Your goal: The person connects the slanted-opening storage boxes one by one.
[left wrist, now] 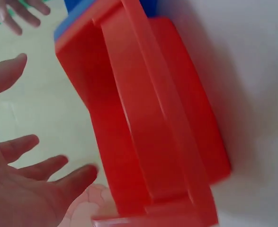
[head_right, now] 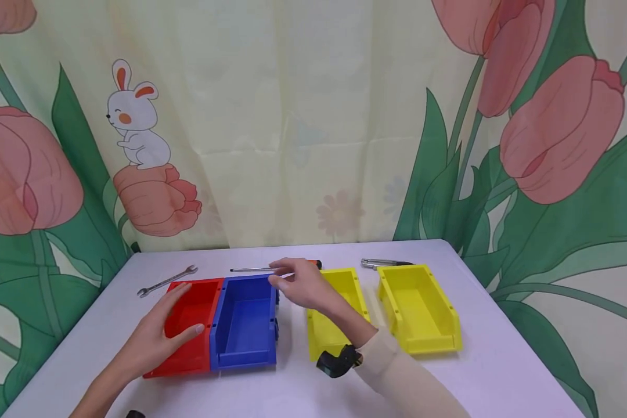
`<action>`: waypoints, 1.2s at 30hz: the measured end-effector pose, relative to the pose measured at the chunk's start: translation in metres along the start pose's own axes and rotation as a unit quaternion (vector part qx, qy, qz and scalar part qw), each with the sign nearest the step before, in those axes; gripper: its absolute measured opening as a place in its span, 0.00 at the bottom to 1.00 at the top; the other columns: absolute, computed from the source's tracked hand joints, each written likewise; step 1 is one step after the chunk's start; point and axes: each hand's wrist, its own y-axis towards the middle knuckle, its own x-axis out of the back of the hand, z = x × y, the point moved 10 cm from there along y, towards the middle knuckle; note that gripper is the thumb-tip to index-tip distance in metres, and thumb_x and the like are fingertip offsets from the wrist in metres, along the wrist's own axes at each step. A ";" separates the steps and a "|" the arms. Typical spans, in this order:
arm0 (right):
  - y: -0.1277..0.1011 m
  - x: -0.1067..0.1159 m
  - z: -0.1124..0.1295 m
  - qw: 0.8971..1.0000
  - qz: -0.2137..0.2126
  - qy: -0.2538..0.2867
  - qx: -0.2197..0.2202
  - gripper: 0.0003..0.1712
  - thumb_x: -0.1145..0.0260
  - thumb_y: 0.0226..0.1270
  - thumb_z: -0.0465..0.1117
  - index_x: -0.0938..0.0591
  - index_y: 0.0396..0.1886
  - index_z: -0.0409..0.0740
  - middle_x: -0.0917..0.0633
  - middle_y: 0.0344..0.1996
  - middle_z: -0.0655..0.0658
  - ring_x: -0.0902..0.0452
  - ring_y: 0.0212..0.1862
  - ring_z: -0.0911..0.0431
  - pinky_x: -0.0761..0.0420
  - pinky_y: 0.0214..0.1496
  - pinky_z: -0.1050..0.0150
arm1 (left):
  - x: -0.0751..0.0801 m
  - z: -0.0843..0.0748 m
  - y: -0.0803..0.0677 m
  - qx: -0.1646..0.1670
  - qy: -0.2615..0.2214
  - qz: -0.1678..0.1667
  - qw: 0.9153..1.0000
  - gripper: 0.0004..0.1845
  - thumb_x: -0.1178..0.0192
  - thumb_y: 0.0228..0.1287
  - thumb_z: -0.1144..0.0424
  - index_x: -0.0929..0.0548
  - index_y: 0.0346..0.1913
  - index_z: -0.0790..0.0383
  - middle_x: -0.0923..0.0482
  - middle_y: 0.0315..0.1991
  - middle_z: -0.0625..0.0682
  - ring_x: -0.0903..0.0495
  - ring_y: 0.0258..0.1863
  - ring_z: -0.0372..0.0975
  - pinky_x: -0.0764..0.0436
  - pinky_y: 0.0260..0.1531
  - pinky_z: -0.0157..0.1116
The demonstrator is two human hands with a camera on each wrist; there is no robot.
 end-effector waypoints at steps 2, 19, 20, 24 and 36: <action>-0.003 0.020 -0.011 1.000 -0.020 -0.019 -0.013 0.19 0.34 0.79 0.44 0.15 0.66 0.50 0.12 0.60 0.44 0.12 0.54 0.51 0.09 0.54 0.57 | -0.005 -0.005 0.000 -0.001 -0.011 0.013 1.000 0.52 0.25 0.62 0.45 0.40 0.83 0.57 0.40 0.81 0.64 0.35 0.77 0.64 0.14 0.58 0.63; -0.039 0.108 -0.103 0.984 -0.078 -0.124 -0.098 0.27 0.37 0.81 0.45 0.24 0.73 0.39 0.20 0.70 0.32 0.20 0.68 0.35 0.14 0.66 0.44 | -0.051 -0.002 0.006 0.047 -0.076 0.073 0.993 0.59 0.19 0.55 0.51 0.43 0.85 0.57 0.33 0.78 0.64 0.24 0.71 0.63 0.12 0.58 0.57; -0.041 0.107 -0.107 0.985 -0.075 -0.118 -0.103 0.29 0.37 0.81 0.45 0.25 0.75 0.39 0.22 0.71 0.31 0.21 0.69 0.34 0.13 0.64 0.45 | -0.052 -0.002 0.006 0.046 -0.074 0.074 0.993 0.60 0.19 0.54 0.51 0.44 0.85 0.57 0.34 0.78 0.64 0.24 0.71 0.63 0.12 0.58 0.58; -0.048 0.102 -0.122 0.986 -0.064 -0.096 -0.123 0.35 0.36 0.80 0.43 0.34 0.80 0.38 0.27 0.75 0.27 0.22 0.70 0.33 0.09 0.58 0.49 | -0.057 -0.004 0.007 0.045 -0.060 0.078 0.994 0.65 0.17 0.51 0.50 0.48 0.86 0.57 0.34 0.78 0.63 0.24 0.70 0.61 0.13 0.58 0.59; -0.062 0.084 -0.138 0.980 -0.073 -0.096 -0.161 0.39 0.33 0.78 0.42 0.37 0.82 0.38 0.25 0.73 0.27 0.20 0.67 0.34 0.14 0.66 0.44 | -0.066 -0.003 0.006 0.035 -0.067 0.086 0.993 0.70 0.15 0.48 0.52 0.52 0.87 0.56 0.39 0.82 0.63 0.31 0.76 0.63 0.17 0.63 0.64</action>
